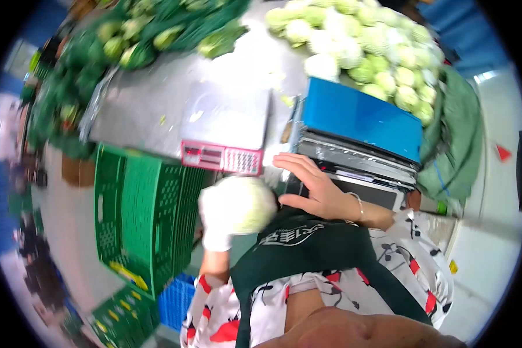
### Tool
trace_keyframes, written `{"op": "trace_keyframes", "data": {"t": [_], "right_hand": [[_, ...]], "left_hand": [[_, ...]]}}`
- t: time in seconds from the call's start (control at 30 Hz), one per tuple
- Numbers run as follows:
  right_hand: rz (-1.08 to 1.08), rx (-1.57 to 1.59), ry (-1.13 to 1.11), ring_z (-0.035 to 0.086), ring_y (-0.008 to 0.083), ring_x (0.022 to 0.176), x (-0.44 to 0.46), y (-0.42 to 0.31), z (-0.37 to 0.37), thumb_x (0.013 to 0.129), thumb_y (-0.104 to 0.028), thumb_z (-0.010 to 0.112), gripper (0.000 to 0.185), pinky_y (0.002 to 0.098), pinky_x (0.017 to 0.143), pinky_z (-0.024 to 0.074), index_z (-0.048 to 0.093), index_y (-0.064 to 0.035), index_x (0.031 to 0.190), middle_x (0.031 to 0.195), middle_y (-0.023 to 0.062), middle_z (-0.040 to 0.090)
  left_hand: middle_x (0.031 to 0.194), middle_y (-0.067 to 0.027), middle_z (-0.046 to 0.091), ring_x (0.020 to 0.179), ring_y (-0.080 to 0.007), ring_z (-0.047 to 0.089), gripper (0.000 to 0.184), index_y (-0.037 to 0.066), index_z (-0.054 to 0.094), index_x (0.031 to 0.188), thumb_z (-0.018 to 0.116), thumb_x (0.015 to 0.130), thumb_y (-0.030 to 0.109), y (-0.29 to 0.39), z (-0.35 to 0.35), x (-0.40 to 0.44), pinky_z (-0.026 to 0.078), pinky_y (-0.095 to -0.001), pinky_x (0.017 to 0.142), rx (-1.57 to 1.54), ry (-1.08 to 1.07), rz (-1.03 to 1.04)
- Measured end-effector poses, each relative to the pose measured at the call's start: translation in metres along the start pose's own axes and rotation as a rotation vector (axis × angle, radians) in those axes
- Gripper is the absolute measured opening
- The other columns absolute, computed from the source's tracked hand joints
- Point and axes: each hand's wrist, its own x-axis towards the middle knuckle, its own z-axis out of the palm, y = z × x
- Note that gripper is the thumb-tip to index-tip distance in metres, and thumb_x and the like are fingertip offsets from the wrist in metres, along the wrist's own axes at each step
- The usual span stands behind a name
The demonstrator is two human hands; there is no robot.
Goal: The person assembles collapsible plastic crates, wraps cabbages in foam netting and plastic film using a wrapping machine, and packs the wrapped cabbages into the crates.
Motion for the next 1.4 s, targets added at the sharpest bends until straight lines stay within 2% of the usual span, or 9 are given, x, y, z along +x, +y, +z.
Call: {"op": "trace_keyframes", "data": {"t": [0.1,0.27,0.47,0.63,0.97,1.07,1.27,1.33,1.4], "right_hand": [[0.214,0.143,0.141,0.057,0.0338,0.119,-0.004,0.04,-0.015,0.09,-0.03,0.071,0.047,0.0389,0.103,0.0431,0.059,-0.0019,0.126,0.123,0.0184,0.062],[0.548,0.296,0.522,0.063,0.0156,0.106,-0.027,0.134,-0.097,0.092,-0.021,0.071,0.038,0.0309,0.091,0.0515,0.062,-0.0029,0.124,0.121,0.0098,0.067],[0.687,-0.39,0.74,0.06,0.0314,0.119,-0.018,0.25,-0.256,0.079,-0.044,0.08,0.074,0.0383,0.102,0.0464,0.056,0.0024,0.131,0.13,0.0233,0.06],[0.652,-0.681,0.756,0.051,0.0385,0.126,0.041,0.317,-0.38,0.07,-0.05,0.083,0.097,0.043,0.106,0.0419,0.045,0.0035,0.14,0.135,0.0279,0.052],[0.901,-0.979,0.256,0.034,0.0514,0.137,0.136,0.407,-0.459,0.046,-0.06,0.09,0.147,0.0555,0.107,0.0391,0.008,-0.0099,0.158,0.155,0.0316,0.025],[0.773,-0.794,0.079,0.037,0.0521,0.135,0.144,0.434,-0.481,0.049,-0.058,0.089,0.141,0.0503,0.106,0.0426,0.013,-0.0118,0.158,0.153,0.0313,0.027],[0.561,-0.958,0.404,0.05,0.0457,0.114,0.101,0.391,-0.431,0.063,-0.051,0.084,0.101,0.0478,0.096,0.0471,0.039,-0.0017,0.14,0.127,0.0247,0.047],[0.404,-0.98,0.513,0.05,0.043,0.114,0.075,0.372,-0.398,0.071,-0.052,0.079,0.09,0.0468,0.096,0.0462,0.044,-0.0008,0.136,0.123,0.0232,0.048],[0.224,-0.845,0.603,0.05,0.0402,0.114,0.056,0.365,-0.381,0.077,-0.053,0.076,0.081,0.0464,0.096,0.0453,0.048,0.0,0.132,0.12,0.022,0.05]], "left_hand": [[0.127,-0.0163,0.06,0.112,-0.0292,0.063,0.063,0.004,0.052,0.133,0.035,0.099,0.055,0.076,-0.04,0.024,0.056,-0.0477,0.094,-0.224,0.323,0.305],[0.14,-0.0143,0.054,0.126,-0.0321,0.055,0.069,0.009,0.048,0.141,0.036,0.096,0.06,0.136,-0.184,0.035,0.049,-0.0496,0.103,0.032,0.455,0.566],[0.153,-0.0196,0.037,0.141,-0.0338,0.036,0.087,-0.002,0.034,0.149,0.037,0.096,0.067,0.163,-0.149,0.053,0.028,-0.0475,0.118,0.08,0.793,0.391],[0.148,-0.0197,0.044,0.133,-0.0295,0.045,0.064,-0.003,0.04,0.146,0.058,0.098,0.036,0.152,-0.098,0.111,0.035,-0.0408,0.113,0.764,0.94,0.714],[0.128,-0.014,0.061,0.117,-0.0216,0.059,0.037,0.0,0.054,0.135,0.052,0.098,0.004,0.073,0.196,0.138,0.042,-0.0352,0.104,1.17,0.066,0.617],[0.123,-0.0125,0.064,0.113,-0.0214,0.062,0.036,-0.001,0.056,0.132,0.053,0.096,0.004,0.052,0.248,0.151,0.044,-0.035,0.101,1.19,-0.022,0.614],[0.125,-0.014,0.064,0.114,-0.0211,0.063,0.043,0.002,0.058,0.131,0.065,0.088,0.004,-0.016,0.361,0.196,0.047,-0.0349,0.099,1.49,-0.617,0.771],[0.131,-0.0157,0.061,0.119,-0.0238,0.061,0.053,0.003,0.052,0.138,0.069,0.088,0.009,-0.053,0.409,0.215,0.046,-0.0371,0.101,1.376,-0.83,0.784],[0.137,-0.0193,0.056,0.125,-0.0264,0.056,0.059,-0.002,0.043,0.143,0.066,0.093,0.02,-0.106,0.445,0.256,0.043,-0.0368,0.105,0.943,-0.786,0.443]]}}
